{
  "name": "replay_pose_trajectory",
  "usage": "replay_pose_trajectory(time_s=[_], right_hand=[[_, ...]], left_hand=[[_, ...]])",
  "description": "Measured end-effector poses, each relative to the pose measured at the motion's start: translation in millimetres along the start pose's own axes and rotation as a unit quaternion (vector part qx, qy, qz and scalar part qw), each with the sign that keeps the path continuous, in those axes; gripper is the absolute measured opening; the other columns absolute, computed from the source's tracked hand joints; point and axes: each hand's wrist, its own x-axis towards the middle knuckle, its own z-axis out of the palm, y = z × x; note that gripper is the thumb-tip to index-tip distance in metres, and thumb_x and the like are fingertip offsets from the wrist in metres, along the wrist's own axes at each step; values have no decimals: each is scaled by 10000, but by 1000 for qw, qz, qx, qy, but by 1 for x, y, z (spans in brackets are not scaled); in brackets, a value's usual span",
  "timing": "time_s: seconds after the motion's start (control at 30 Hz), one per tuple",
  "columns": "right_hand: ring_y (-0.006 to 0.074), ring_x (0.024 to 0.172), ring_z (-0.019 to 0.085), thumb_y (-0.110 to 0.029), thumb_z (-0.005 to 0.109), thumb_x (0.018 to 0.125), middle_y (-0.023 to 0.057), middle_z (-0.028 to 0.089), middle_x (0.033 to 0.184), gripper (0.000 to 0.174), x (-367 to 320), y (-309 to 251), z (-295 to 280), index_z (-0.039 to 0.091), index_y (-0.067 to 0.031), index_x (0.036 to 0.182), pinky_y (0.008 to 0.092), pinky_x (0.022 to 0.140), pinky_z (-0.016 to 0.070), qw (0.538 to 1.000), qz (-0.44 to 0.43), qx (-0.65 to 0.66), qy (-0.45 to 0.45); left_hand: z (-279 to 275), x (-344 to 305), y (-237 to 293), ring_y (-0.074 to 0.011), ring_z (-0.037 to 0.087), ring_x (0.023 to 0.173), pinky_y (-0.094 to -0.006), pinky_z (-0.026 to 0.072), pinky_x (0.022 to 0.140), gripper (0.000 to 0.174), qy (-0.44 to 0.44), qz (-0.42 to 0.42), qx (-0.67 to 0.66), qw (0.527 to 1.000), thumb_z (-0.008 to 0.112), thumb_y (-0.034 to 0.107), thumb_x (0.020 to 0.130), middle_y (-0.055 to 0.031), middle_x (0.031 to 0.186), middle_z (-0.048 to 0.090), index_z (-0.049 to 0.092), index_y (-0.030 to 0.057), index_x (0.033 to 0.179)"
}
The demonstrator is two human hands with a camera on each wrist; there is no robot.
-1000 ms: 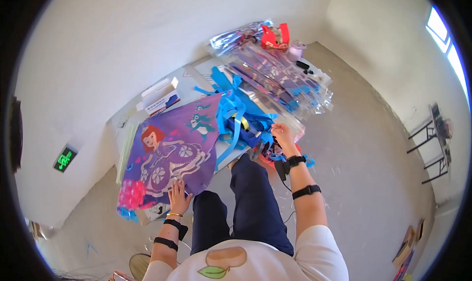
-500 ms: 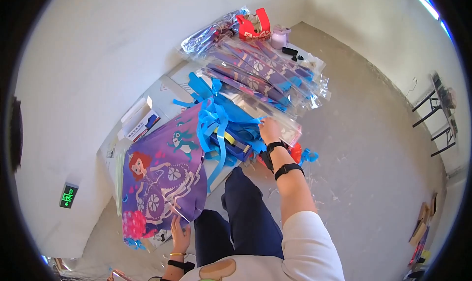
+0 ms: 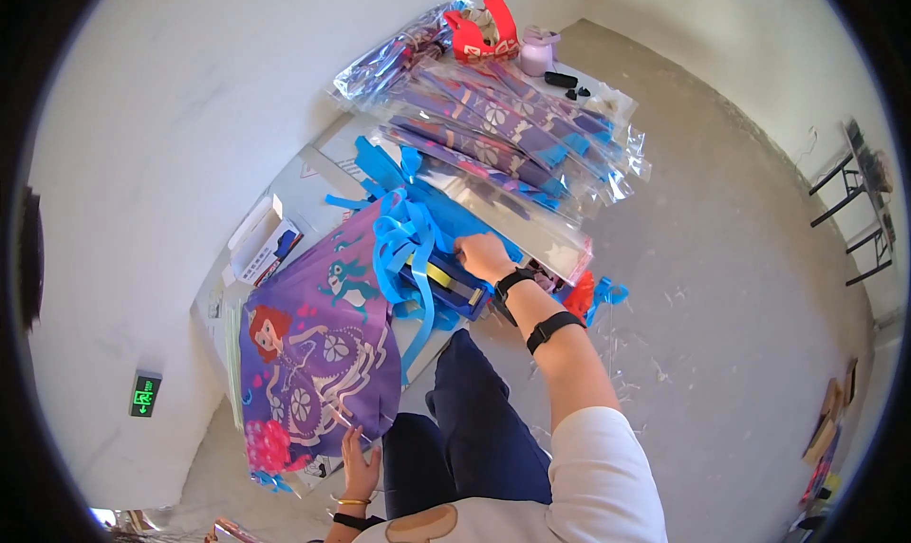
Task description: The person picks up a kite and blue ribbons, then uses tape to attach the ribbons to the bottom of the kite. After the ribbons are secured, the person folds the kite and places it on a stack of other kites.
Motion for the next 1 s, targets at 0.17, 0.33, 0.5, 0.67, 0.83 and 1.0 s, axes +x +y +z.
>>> replay_pose_trajectory(time_s=[0.17, 0.33, 0.5, 0.67, 0.83, 1.0], right_hand=[[372, 881, 674, -278, 610, 904, 120, 715, 936, 208, -7, 5, 13, 730, -148, 1012, 499, 735, 510, 998, -61, 6, 9], [386, 915, 664, -192, 579, 908, 145, 705, 962, 164, -10, 19, 6, 712, -108, 953, 504, 749, 521, 989, 38, 62, 126], [408, 943, 640, -42, 614, 847, 175, 686, 970, 115, -14, 37, 7, 688, -81, 927, 493, 773, 521, 978, 103, 98, 150], [322, 1019, 636, -254, 819, 765, 108, 668, 1021, 282, -7, 25, 6, 683, -100, 958, 436, 889, 470, 961, 143, -143, 188], [298, 1016, 650, -360, 851, 718, 104, 700, 1023, 387, 15, 28, 12, 708, -103, 970, 439, 923, 430, 957, 206, -157, 132], [302, 1009, 652, -357, 793, 780, 122, 715, 991, 283, 28, 43, 4, 752, -83, 839, 464, 900, 410, 957, 237, -149, 75]], left_hand=[[7, 1, 4, -433, 413, 1334, -481, 331, 1127, 578, -2, 21, 6, 1000, 663, 215, 906, -243, 1457, 417, 459, -15, 1396], [5, 2, 13, -439, 409, 1340, -483, 329, 1132, 572, -14, 18, 0, 1000, 665, 221, 907, -250, 1452, 422, 467, -19, 1386], [10, 2, 16, -444, 409, 1336, -488, 329, 1126, 560, -22, 25, 9, 999, 664, 228, 909, -255, 1451, 420, 476, -19, 1375], [9, 4, 25, -446, 415, 1330, -491, 334, 1118, 538, -22, 28, 2, 999, 660, 237, 911, -260, 1445, 423, 493, -13, 1358], [10, 2, 22, -446, 420, 1325, -493, 336, 1117, 525, -17, 32, 1, 999, 661, 233, 907, -258, 1439, 428, 505, -2, 1350], [9, 4, 21, -448, 420, 1324, -493, 336, 1117, 527, -20, 25, 0, 999, 662, 226, 904, -258, 1435, 429, 505, -2, 1352]])
